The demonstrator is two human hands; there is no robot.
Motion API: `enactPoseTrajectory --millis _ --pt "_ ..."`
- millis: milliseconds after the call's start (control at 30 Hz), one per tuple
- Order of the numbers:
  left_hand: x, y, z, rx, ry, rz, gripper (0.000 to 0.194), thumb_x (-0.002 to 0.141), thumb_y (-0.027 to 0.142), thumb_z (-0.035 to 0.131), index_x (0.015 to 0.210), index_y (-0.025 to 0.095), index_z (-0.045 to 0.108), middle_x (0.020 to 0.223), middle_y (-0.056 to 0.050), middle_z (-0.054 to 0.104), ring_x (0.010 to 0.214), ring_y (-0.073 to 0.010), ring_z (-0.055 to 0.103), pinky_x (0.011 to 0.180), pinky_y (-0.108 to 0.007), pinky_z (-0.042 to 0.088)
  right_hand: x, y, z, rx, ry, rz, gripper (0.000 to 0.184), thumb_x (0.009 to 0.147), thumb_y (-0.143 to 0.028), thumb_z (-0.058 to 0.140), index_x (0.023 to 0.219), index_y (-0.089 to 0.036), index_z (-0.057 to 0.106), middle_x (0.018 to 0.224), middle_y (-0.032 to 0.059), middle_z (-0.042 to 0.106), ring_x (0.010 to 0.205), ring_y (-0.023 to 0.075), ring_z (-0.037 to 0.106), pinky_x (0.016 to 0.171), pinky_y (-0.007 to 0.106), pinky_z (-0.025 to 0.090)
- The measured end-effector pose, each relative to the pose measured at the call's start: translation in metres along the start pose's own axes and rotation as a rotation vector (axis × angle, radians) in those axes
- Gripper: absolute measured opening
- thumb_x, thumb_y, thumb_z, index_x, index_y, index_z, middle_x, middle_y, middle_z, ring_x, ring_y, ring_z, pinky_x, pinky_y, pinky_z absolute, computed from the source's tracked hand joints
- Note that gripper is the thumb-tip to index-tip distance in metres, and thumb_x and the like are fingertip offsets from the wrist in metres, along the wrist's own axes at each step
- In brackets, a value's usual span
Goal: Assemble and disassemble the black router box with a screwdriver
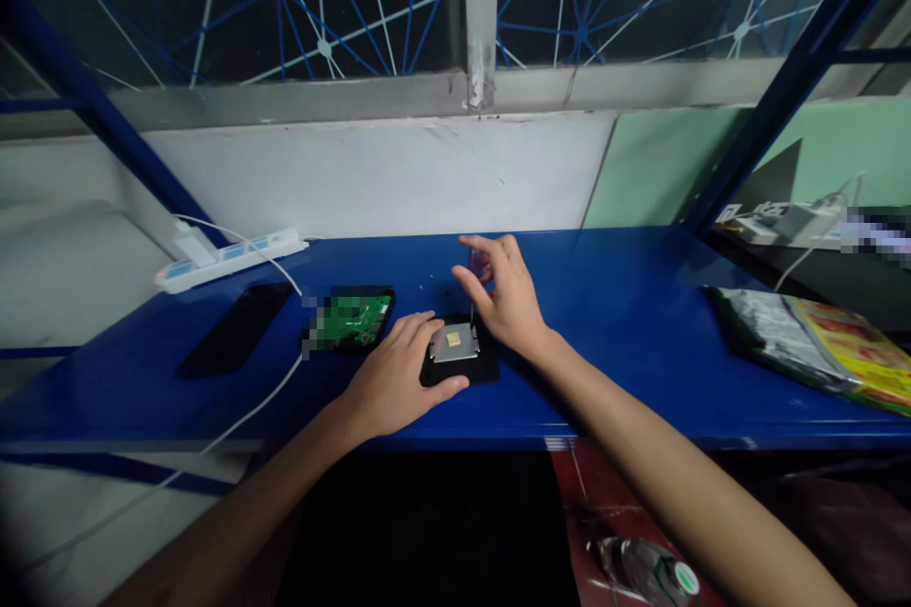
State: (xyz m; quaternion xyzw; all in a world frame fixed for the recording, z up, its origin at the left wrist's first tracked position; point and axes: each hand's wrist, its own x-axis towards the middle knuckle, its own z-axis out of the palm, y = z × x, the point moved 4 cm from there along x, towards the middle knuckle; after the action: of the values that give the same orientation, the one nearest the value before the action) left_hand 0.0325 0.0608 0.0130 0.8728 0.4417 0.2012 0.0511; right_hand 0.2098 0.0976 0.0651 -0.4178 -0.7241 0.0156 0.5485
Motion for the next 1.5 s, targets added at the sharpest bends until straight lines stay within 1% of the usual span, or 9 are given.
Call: enactPoseTrajectory --millis 233,333,433,567,767,867,1067,1233,1500 --pt "0.0005 0.002 -0.0016 -0.01 0.004 0.007 0.067 0.086 0.063 0.063 0.13 0.016 0.051 0.139 -0.017 0.053 0.133 -0.0348 0.045 0.11 -0.051 0.042 -0.0026 0.0026 0.0026 0.16 -0.067 0.058 0.04 0.105 -0.032 0.034 0.143 -0.03 0.046 0.127 0.0095 0.062 0.097 0.0217 0.069 0.086 0.044 0.058" --pt "0.0001 0.0028 -0.0025 -0.013 0.001 0.006 0.066 0.086 0.063 0.063 0.129 0.016 0.051 0.139 -0.017 0.052 0.132 -0.0349 0.045 0.11 -0.051 0.042 -0.0025 0.004 0.0036 0.176 -0.06 0.088 0.04 0.104 -0.031 0.039 0.143 -0.029 0.047 0.12 0.0089 0.066 0.09 0.0201 0.07 0.075 0.039 0.06" --pt "0.0 0.0028 -0.0027 -0.013 -0.001 0.004 0.064 0.086 0.063 0.064 0.128 0.017 0.052 0.137 -0.017 0.053 0.131 -0.0352 0.046 0.109 -0.051 0.043 -0.0011 0.0018 0.0013 0.122 -0.012 0.066 0.033 0.099 -0.035 0.053 0.131 -0.028 0.057 0.103 0.0067 0.064 0.078 0.0176 0.067 0.066 0.035 0.059" --pt "0.0003 0.0017 -0.0013 0.004 0.006 0.011 0.064 0.085 0.064 0.063 0.128 0.017 0.051 0.138 -0.017 0.053 0.131 -0.0359 0.046 0.109 -0.052 0.041 -0.0002 -0.0013 -0.0012 0.053 0.006 0.014 0.03 0.093 -0.04 0.063 0.12 -0.027 0.061 0.093 0.0042 0.058 0.072 0.0173 0.06 0.068 0.037 0.057" --pt "0.0008 0.0016 -0.0003 0.022 0.0 0.021 0.066 0.087 0.064 0.062 0.13 0.015 0.051 0.137 -0.017 0.053 0.13 -0.0357 0.047 0.11 -0.051 0.041 -0.0019 -0.0001 0.001 0.128 -0.086 0.045 0.037 0.104 -0.039 0.036 0.134 -0.025 0.053 0.105 0.0076 0.063 0.085 0.0197 0.067 0.081 0.041 0.057" --pt "0.0008 0.0022 -0.0012 0.022 -0.007 0.015 0.066 0.087 0.063 0.062 0.131 0.016 0.051 0.138 -0.017 0.052 0.131 -0.0353 0.047 0.11 -0.051 0.041 -0.002 0.0003 0.0011 0.157 -0.099 0.059 0.04 0.105 -0.037 0.033 0.139 -0.025 0.05 0.116 0.0092 0.066 0.091 0.0204 0.07 0.087 0.043 0.056" --pt "0.0007 0.0024 -0.0012 0.001 -0.01 0.012 0.064 0.087 0.064 0.061 0.13 0.018 0.051 0.14 -0.017 0.051 0.132 -0.0359 0.045 0.11 -0.053 0.041 -0.0016 0.002 0.0015 0.15 -0.101 0.089 0.045 0.103 -0.029 0.036 0.146 -0.025 0.045 0.124 0.0098 0.068 0.093 0.0209 0.072 0.085 0.043 0.059" --pt "0.0007 0.0018 -0.0006 0.004 -0.003 0.016 0.065 0.087 0.065 0.061 0.13 0.017 0.05 0.139 -0.017 0.052 0.133 -0.0358 0.045 0.11 -0.052 0.04 -0.0015 0.0031 0.0023 0.151 -0.09 0.108 0.046 0.1 -0.026 0.04 0.146 -0.025 0.046 0.122 0.0099 0.07 0.089 0.0203 0.073 0.074 0.038 0.061" --pt "-0.0002 0.0018 -0.0005 0.015 0.01 0.019 0.066 0.086 0.065 0.062 0.13 0.017 0.051 0.139 -0.017 0.052 0.132 -0.0356 0.046 0.11 -0.051 0.041 0.0 0.0011 -0.0004 0.015 -0.027 0.018 0.041 0.093 -0.035 0.062 0.134 -0.031 0.058 0.097 0.0069 0.057 0.078 0.0191 0.06 0.064 0.036 0.06"
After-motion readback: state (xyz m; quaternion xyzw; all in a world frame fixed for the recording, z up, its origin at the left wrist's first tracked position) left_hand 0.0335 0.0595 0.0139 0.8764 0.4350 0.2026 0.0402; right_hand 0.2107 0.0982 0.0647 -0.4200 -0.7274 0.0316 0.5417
